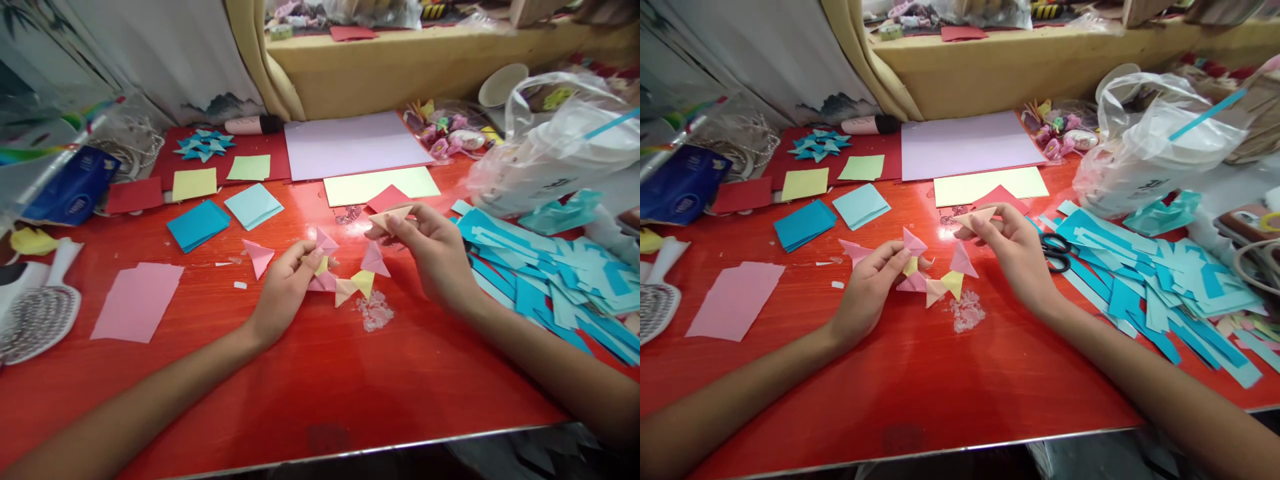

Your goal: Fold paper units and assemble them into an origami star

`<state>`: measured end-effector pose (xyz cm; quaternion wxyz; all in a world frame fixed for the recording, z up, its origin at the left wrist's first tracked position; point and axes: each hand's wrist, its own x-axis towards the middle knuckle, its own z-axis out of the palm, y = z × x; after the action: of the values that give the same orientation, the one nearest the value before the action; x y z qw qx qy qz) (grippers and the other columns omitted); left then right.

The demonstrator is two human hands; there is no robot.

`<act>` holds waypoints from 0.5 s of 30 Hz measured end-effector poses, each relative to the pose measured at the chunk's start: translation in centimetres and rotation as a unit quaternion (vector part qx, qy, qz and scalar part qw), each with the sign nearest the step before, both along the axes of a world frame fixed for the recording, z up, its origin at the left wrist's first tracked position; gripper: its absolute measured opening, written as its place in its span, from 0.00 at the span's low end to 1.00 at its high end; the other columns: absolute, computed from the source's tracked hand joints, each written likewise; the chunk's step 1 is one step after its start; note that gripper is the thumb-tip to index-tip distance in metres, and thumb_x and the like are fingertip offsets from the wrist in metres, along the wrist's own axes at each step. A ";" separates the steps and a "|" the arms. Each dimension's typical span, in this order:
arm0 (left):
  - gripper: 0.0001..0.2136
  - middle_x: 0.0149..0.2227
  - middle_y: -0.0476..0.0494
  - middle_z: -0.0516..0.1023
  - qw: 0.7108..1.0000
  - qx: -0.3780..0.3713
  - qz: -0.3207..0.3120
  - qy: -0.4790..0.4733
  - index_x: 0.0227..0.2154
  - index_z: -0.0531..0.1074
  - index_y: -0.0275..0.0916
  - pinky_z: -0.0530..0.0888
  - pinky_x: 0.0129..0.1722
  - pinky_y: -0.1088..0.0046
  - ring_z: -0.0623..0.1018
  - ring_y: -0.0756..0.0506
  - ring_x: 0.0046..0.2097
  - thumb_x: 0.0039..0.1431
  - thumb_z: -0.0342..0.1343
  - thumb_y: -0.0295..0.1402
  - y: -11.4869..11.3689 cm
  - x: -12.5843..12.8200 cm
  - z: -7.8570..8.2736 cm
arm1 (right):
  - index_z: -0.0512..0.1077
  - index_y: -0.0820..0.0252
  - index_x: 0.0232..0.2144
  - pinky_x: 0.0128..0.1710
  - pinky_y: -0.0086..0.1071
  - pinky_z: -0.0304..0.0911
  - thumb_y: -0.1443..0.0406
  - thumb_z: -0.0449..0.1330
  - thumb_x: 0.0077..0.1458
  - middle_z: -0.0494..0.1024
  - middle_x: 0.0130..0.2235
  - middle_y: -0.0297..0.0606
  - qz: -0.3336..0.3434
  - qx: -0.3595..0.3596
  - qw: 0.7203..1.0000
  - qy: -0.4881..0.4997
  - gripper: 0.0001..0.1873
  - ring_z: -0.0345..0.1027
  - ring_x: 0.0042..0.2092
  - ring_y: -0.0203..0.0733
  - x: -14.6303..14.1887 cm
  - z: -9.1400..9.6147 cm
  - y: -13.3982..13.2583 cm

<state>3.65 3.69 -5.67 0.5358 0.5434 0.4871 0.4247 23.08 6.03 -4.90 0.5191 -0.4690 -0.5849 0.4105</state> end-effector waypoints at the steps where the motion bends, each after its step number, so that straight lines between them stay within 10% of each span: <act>1: 0.11 0.36 0.47 0.77 1.000 0.001 0.004 -0.003 0.35 0.69 0.38 0.70 0.37 0.74 0.74 0.49 0.36 0.61 0.47 0.40 -0.1 0.0 -0.1 | 0.69 0.57 0.34 0.38 0.34 0.66 0.58 0.55 0.59 0.77 0.35 0.38 -0.014 0.002 1.000 0.000 0.09 0.72 0.37 0.38 0.1 -0.2 0.2; 7: 0.18 0.57 0.43 0.65 0.977 0.130 0.050 0.163 0.55 0.60 0.43 0.65 0.55 0.64 0.66 0.45 0.57 0.63 0.46 0.35 0.0 -0.2 -0.6 | 0.66 0.55 0.37 0.43 0.36 0.65 0.61 0.54 0.59 0.76 0.41 0.38 0.000 0.000 1.000 -0.009 0.05 0.70 0.44 0.39 0.8 -1.3 1.5; 12: 0.13 0.47 0.39 0.69 0.809 0.370 0.017 0.456 0.46 0.68 0.37 0.62 0.55 0.57 0.66 0.40 0.53 0.60 0.46 0.30 2.6 -2.8 1.8 | 0.68 0.58 0.38 0.44 0.37 0.63 0.63 0.55 0.58 0.76 0.40 0.38 0.049 0.012 0.989 -0.138 0.07 0.69 0.42 0.40 1.2 -2.2 2.1; 15: 0.12 0.40 0.38 0.69 0.759 0.310 -0.020 0.573 0.42 0.70 0.36 0.64 0.50 0.55 0.69 0.37 0.48 0.58 0.49 0.34 4.4 -5.9 3.9 | 0.68 0.59 0.39 0.39 0.36 0.64 0.62 0.55 0.57 0.75 0.37 0.38 0.040 0.023 0.984 -0.174 0.08 0.69 0.39 0.40 1.2 -2.4 2.1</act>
<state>-2.28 8.05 -1.77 -0.0324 0.8316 0.5335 0.1512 24.26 8.08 -7.26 0.4033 -0.4971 -0.6939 0.3298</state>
